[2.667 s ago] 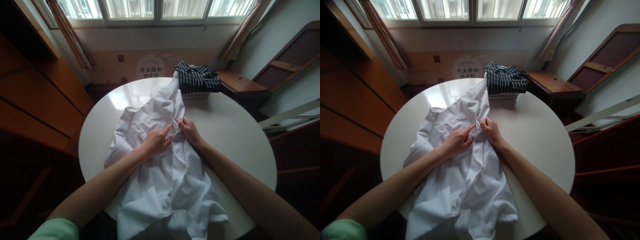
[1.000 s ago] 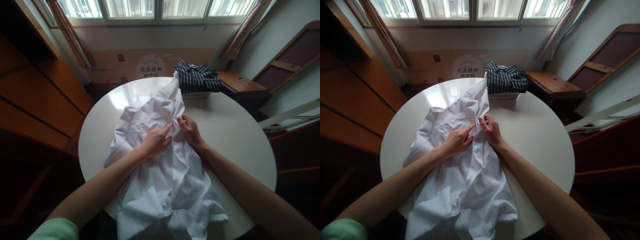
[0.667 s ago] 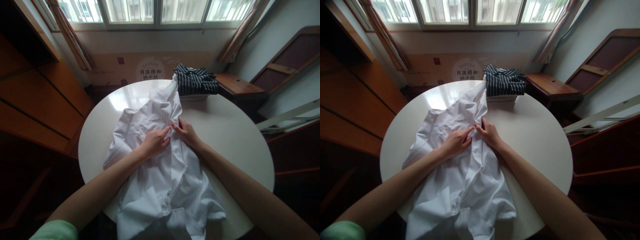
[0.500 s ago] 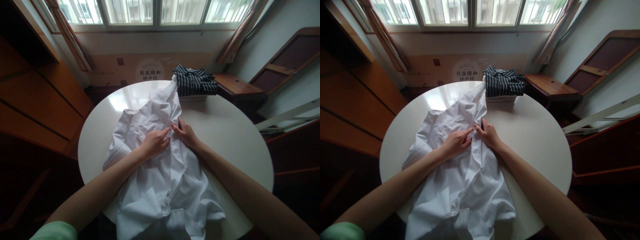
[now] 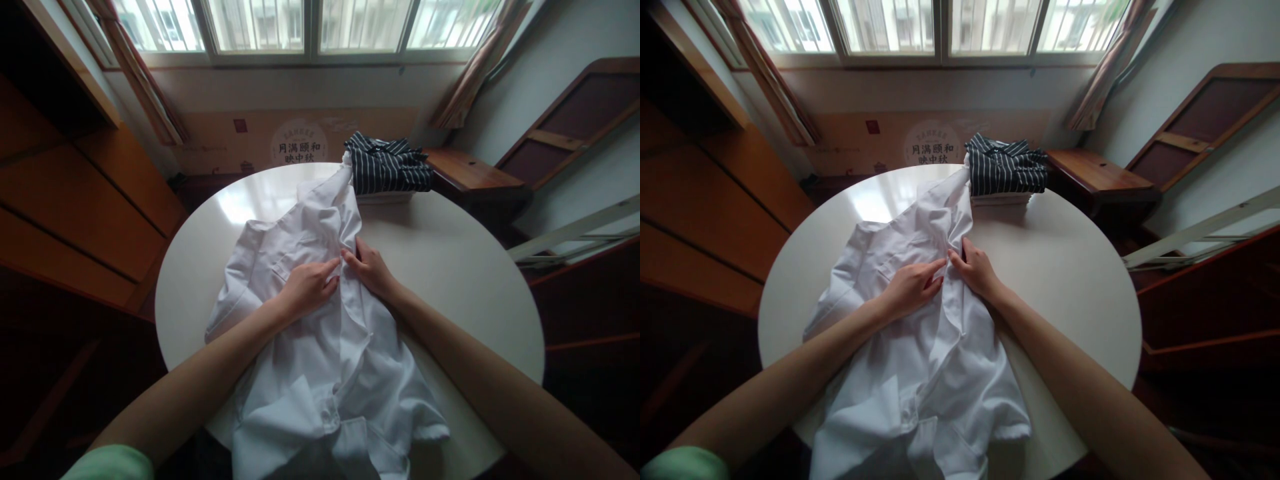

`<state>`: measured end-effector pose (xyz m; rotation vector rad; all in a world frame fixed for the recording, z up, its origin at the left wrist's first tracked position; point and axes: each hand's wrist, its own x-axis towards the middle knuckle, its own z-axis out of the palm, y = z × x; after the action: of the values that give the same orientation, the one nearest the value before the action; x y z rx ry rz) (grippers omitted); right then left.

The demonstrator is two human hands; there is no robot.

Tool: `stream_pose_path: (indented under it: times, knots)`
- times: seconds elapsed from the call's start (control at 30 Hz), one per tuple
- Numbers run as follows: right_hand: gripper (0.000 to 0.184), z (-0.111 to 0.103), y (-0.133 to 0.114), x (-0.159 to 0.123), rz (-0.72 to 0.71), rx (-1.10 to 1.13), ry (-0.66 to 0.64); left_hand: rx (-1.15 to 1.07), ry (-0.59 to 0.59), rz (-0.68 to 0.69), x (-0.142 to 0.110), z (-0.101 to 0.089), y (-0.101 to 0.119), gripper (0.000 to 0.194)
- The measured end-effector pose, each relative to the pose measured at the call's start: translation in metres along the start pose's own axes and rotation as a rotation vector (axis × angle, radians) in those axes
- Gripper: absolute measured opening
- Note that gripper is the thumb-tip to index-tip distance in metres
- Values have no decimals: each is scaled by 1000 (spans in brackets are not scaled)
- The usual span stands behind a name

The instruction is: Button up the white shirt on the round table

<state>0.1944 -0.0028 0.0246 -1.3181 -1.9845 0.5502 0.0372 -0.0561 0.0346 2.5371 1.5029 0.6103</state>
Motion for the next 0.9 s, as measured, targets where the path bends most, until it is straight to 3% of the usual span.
stream_pose_path:
  times: [0.9]
  knots:
    - [24, 0, 1, 0, -1, -17, -15, 35, 18, 19, 0, 4, -3, 36]
